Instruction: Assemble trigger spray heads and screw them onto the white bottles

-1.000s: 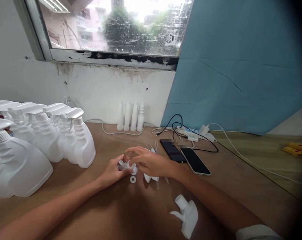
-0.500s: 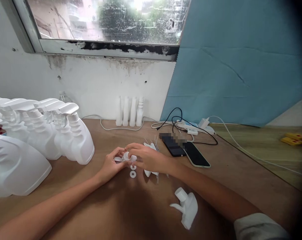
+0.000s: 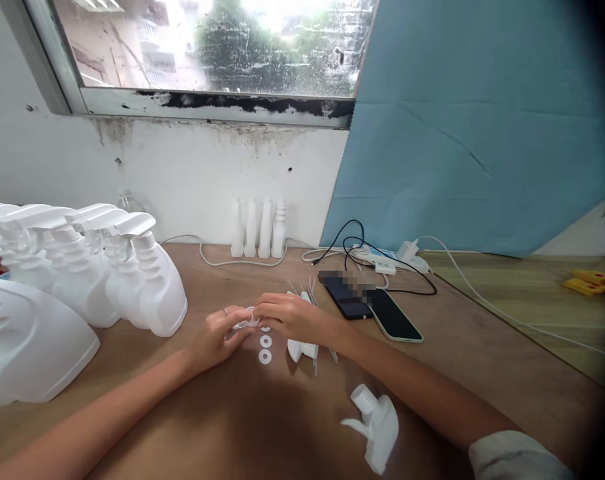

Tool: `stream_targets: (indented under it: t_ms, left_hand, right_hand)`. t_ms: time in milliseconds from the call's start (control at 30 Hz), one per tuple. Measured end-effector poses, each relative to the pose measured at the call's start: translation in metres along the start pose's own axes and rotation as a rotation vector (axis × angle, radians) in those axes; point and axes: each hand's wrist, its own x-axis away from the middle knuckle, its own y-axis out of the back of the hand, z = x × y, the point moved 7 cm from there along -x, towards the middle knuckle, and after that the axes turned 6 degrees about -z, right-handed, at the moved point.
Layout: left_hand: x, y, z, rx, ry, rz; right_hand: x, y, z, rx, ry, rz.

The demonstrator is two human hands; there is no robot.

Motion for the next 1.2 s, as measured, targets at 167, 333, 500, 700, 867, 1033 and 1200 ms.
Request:
stream_targets:
  t_ms: [167,333,500,700,867,1033,1200]
  left_hand:
    - [0.003,-0.002,0.018,-0.078,0.095,0.023]
    - [0.008,-0.011,0.021,-0.074,0.084,0.079]
    - [0.007,-0.011,0.019,-0.103,0.005,0.074]
    - [0.005,-0.004,0.013,-0.128,-0.103,0.005]
    - [0.006,-0.005,0.006,-0.194,-0.158,0.01]
    - [0.008,-0.011,0.002,-0.248,-0.203,0.046]
    - [0.009,-0.01,-0.001,-0.216,-0.259,0.006]
  right_hand:
    - [-0.002,-0.017,-0.014,-0.049,0.002,0.009]
    - [0.005,-0.026,-0.015,-0.047,0.024,0.028]
    - [0.009,-0.028,-0.017,-0.024,0.035,0.021]
    - [0.007,-0.021,-0.007,0.115,0.086,-0.05]
    - [0.006,-0.024,0.003,0.187,-0.04,-0.009]
    - [0.005,-0.031,0.007,0.201,-0.031,0.083]
    - [0.006,-0.031,-0.003,0.116,-0.077,0.114]
